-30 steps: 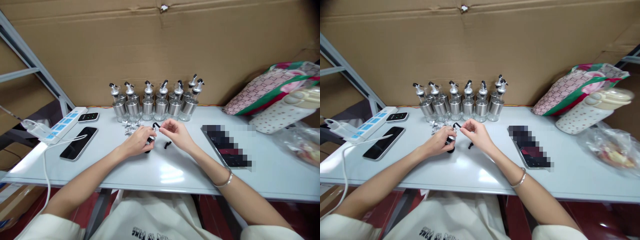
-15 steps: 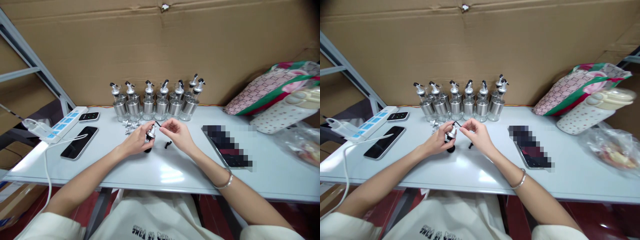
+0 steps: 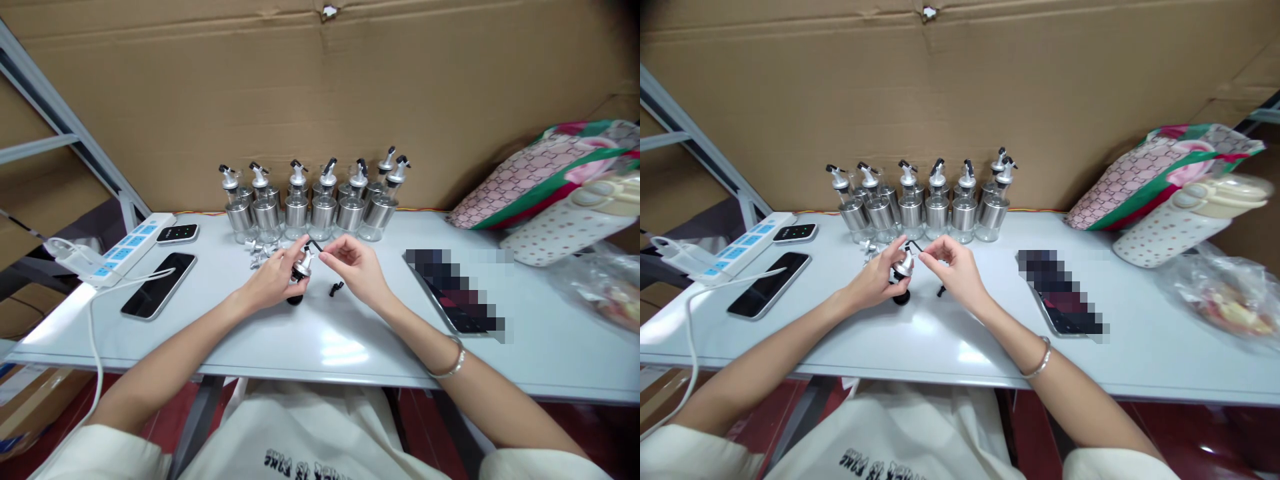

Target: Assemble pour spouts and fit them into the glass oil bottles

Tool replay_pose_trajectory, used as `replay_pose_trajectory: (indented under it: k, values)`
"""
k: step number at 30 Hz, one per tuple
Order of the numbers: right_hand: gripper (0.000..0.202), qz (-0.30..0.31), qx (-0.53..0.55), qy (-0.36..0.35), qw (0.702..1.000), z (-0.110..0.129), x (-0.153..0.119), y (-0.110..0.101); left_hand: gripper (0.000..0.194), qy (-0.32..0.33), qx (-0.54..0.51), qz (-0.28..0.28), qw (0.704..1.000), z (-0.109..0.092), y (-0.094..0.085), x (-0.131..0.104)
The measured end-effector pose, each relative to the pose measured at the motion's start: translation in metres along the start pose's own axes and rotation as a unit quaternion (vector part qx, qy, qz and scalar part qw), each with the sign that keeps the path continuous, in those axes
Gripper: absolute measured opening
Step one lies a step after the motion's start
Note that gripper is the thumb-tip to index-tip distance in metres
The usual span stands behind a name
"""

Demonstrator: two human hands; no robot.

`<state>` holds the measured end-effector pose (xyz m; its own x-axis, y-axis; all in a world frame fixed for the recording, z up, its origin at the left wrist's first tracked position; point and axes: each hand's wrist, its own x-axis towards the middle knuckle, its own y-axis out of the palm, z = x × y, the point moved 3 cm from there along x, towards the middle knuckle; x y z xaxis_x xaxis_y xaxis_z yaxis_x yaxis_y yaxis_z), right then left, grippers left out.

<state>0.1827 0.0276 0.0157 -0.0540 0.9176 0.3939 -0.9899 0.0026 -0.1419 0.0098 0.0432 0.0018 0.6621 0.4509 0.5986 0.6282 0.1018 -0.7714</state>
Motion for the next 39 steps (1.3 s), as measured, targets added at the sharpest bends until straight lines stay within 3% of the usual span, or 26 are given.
replay_pose_trajectory:
  k: [13,21,30,34,39]
  values:
    - [0.025,0.019,0.013,0.000,1.000,-0.001,0.000,0.002,0.083,-0.010,0.056,0.004,0.998,-0.002,-0.002,0.002]
    - [0.024,0.026,0.010,-0.003,1.000,-0.001,-0.001,0.002,0.063,-0.057,0.073,0.009,0.996,-0.002,-0.005,0.003]
    - [0.024,0.069,0.073,0.036,0.994,0.001,-0.003,0.007,0.059,-0.032,0.060,-0.004,0.998,-0.001,-0.005,0.002]
    - [0.026,0.102,0.165,0.090,0.977,-0.002,-0.001,0.007,0.059,-0.024,0.056,-0.017,0.998,-0.003,-0.008,0.002]
    - [0.032,0.213,0.278,0.197,0.916,-0.014,-0.003,0.010,0.059,-0.037,0.015,0.022,0.999,-0.005,-0.006,0.002]
